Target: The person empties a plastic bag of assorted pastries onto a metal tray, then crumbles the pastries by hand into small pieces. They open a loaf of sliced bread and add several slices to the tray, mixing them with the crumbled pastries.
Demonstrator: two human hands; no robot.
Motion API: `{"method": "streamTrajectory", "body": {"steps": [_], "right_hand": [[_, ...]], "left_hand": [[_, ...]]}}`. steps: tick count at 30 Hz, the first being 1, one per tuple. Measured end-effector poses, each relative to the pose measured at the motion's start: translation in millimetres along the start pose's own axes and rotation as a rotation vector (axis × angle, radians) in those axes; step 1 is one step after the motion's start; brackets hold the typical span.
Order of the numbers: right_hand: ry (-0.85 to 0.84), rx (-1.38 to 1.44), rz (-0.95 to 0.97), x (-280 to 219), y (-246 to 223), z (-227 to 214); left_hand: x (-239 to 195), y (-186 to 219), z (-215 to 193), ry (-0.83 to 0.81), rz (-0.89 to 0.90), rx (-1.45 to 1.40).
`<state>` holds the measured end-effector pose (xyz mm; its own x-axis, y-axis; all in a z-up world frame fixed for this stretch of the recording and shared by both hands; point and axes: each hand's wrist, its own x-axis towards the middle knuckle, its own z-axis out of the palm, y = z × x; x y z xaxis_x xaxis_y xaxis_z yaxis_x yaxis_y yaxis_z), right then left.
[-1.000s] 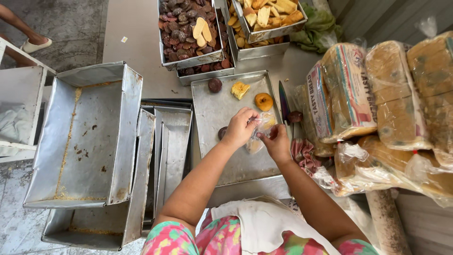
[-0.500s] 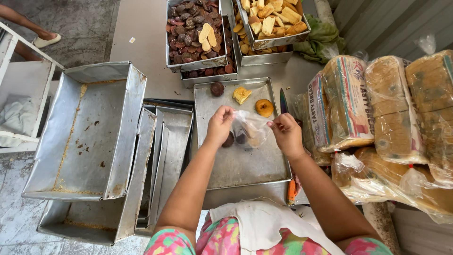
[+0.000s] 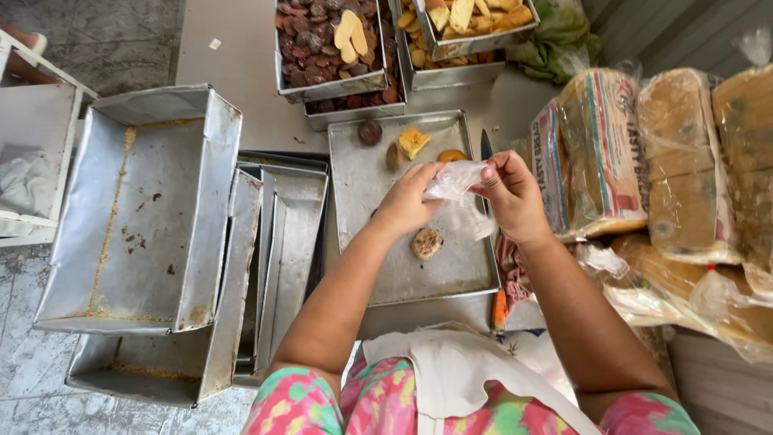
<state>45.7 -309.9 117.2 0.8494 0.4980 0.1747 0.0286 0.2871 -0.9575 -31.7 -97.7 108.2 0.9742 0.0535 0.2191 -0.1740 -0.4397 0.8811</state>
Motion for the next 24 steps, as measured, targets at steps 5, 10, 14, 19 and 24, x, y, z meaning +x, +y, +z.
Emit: {"method": "streamTrajectory", "body": {"steps": [5, 10, 14, 19, 24], "right_hand": [[-0.038, -0.189, 0.109, -55.6, 21.3, -15.8], [0.229, 0.633, 0.313, -118.1, 49.3, -40.7], [0.406, 0.182, 0.174, -186.2, 77.4, -82.9], [0.513, -0.544, 0.625, -335.4, 67.5, -183.5], [1.193, -0.555, 0.455, -436.5, 90.2, -267.3]], "left_hand": [[-0.9, -32.4, 48.5, -0.031, -0.034, -0.451], [-19.9, -25.0, 106.4, -0.303, -0.097, -0.240], [-45.4, 6.2, 150.1, -0.572, 0.509, 0.058], [-51.9, 12.2, 156.7, -0.572, 0.261, -0.128], [-46.2, -10.1, 134.3, -0.470, 0.110, -0.018]]}}
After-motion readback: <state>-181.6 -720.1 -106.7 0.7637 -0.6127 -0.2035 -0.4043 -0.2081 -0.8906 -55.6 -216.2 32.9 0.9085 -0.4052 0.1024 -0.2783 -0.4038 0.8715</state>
